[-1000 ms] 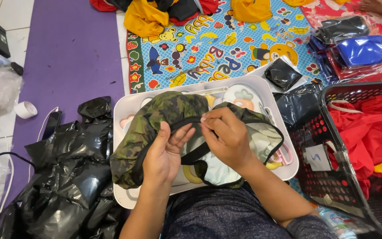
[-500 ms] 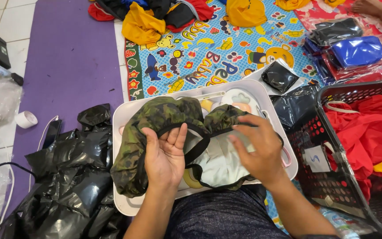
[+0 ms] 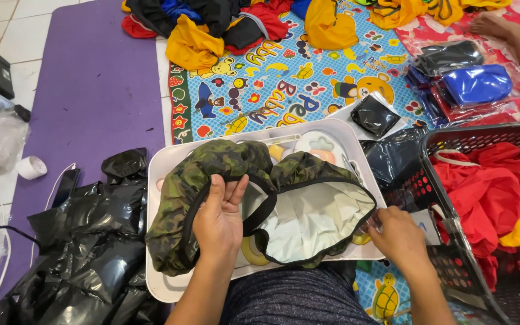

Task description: A person uses scissors to trim excess material and refine the edges of a camouflage patterned fabric bag.

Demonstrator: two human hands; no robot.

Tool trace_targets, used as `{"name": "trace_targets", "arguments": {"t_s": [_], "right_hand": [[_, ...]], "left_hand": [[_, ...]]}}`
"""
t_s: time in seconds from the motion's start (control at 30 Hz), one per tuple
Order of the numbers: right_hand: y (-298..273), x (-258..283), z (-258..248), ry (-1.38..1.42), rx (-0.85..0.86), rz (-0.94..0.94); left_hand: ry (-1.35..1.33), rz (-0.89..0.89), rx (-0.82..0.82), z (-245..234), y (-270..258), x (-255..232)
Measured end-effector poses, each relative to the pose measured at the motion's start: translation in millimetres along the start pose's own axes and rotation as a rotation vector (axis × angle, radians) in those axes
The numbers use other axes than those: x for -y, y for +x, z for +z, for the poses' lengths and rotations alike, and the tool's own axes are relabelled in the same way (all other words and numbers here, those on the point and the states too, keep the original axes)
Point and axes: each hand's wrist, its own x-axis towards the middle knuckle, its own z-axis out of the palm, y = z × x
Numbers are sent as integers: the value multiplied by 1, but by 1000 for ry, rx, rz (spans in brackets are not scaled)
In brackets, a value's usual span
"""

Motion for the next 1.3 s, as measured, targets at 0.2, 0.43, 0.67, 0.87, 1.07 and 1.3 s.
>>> {"name": "trace_targets", "arguments": {"t_s": [0.2, 0.43, 0.67, 0.87, 1.07, 1.3], "right_hand": [[-3, 12, 6, -107, -181, -36], [2, 5, -9, -59, -25, 58], [3, -26, -26, 315, 178, 271], [-17, -8, -57, 579, -176, 131], [-32, 35, -62, 863, -461, -309], [-41, 114, -77, 739, -374, -636]], "left_hand": [[17, 50, -49, 2, 2, 3], [-32, 15, -45, 19, 2, -4], [-137, -6, -35, 25, 2, -12], [-202, 8, 26, 25, 2, -13], [-247, 9, 62, 28, 1, -13], [-279, -23, 65, 31, 0, -14]]}}
